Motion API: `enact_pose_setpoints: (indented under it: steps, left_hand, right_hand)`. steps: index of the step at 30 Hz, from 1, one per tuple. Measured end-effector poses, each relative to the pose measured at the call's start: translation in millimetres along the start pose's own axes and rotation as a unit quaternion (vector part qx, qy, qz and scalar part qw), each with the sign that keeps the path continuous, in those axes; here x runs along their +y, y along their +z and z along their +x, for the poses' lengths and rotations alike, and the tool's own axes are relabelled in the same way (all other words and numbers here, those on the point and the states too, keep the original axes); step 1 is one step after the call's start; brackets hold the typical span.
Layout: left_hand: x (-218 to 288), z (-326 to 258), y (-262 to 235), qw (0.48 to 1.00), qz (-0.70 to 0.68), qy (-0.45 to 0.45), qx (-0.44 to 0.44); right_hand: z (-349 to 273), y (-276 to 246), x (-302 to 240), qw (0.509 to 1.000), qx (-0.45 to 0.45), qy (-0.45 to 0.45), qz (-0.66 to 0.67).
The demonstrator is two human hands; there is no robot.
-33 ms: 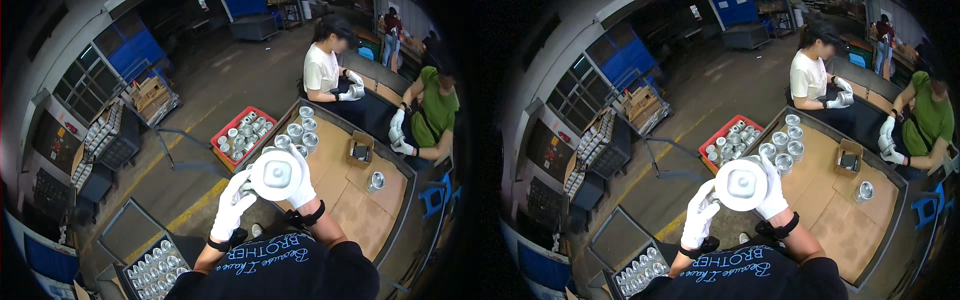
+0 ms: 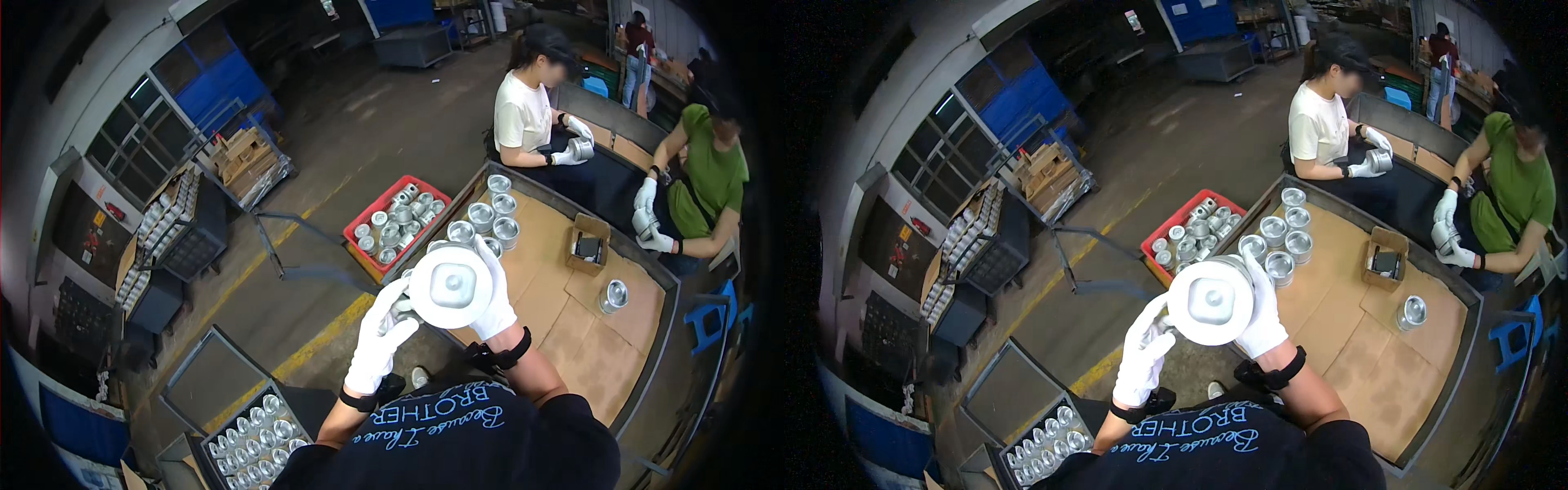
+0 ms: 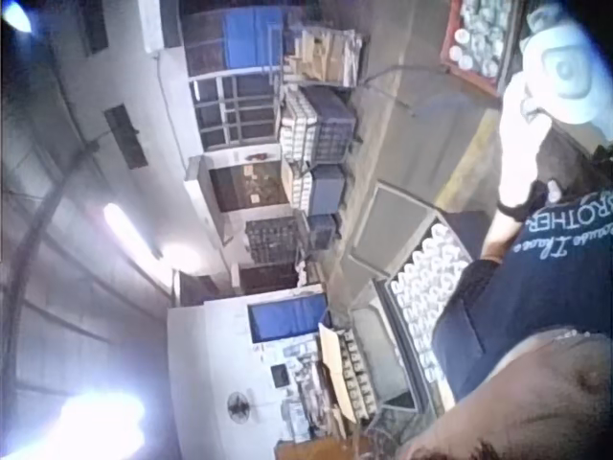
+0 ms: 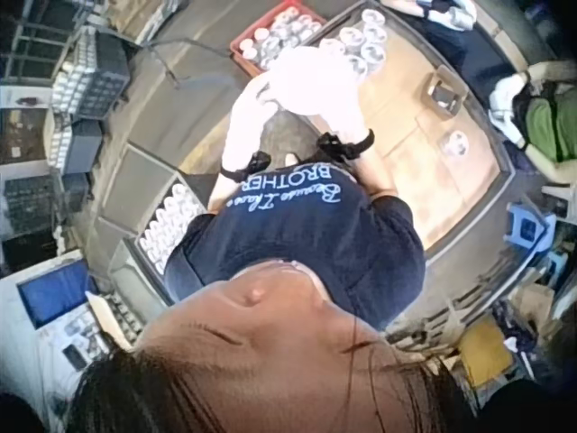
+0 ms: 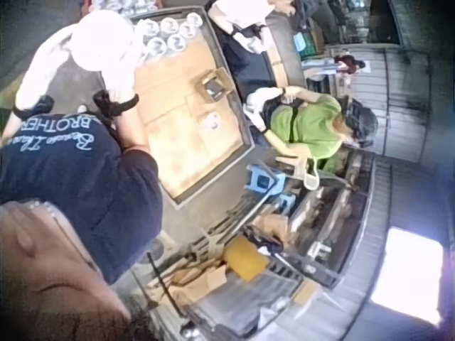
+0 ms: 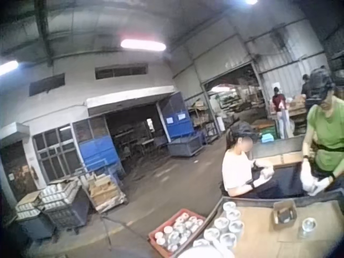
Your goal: Inspect metal engine pistons and organize them in a tray.
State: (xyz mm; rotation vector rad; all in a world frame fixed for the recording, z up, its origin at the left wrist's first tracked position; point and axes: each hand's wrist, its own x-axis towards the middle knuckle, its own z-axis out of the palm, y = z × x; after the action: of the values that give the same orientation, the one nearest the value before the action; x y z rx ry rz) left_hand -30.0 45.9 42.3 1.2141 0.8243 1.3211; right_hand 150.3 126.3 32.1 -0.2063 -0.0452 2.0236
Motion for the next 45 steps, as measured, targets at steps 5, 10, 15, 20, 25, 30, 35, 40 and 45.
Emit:
enact_pose_setpoints:
  steps: [5,10,15,20,25,30,35,40,45]
  left_hand:
    - [-4.0,4.7,7.1,0.975,-0.16,-0.125,-0.086]
    - [-54.1,5.1,-12.1,0.844,-0.438,-0.266,-0.161]
    - [-56.2,10.9,-5.4,0.795,-0.525,-0.278,-0.125]
    - [-61.3,25.8,-17.3,0.846,-0.457,-0.204,-0.186]
    - [-28.8,7.5,-10.5,0.963,-0.253,-0.097,-0.012]
    - [-25.8,-3.5,-17.1,0.96,-0.268,-0.063,0.044]
    - [-18.4,-10.1,-12.0,0.964,-0.25,-0.03,0.091]
    - [-2.4,-8.3,0.3,0.98,-0.141,0.03,0.136]
    - [5.6,-14.0,2.9,0.982,-0.074,0.1,0.146]
  right_hand:
    - [-13.5,16.5,-4.7,0.992,0.045,-0.1,-0.066]
    - [-27.5,11.0,8.7,0.854,0.004,-0.338,-0.397]
    - [-34.1,21.4,11.8,0.725,-0.054,-0.357,-0.587]
    - [-40.9,38.9,9.0,0.692,-0.112,-0.375,-0.607]
    - [-44.3,20.9,14.5,0.633,-0.016,-0.422,-0.649]
    - [-50.4,22.8,26.8,0.59,0.008,-0.394,-0.705]
    - [-54.2,29.6,32.7,0.566,-0.022,-0.389,-0.727]
    - [-61.8,27.1,39.7,0.644,-0.027,-0.324,-0.692]
    - [-75.5,30.8,41.3,0.606,-0.049,-0.234,-0.759]
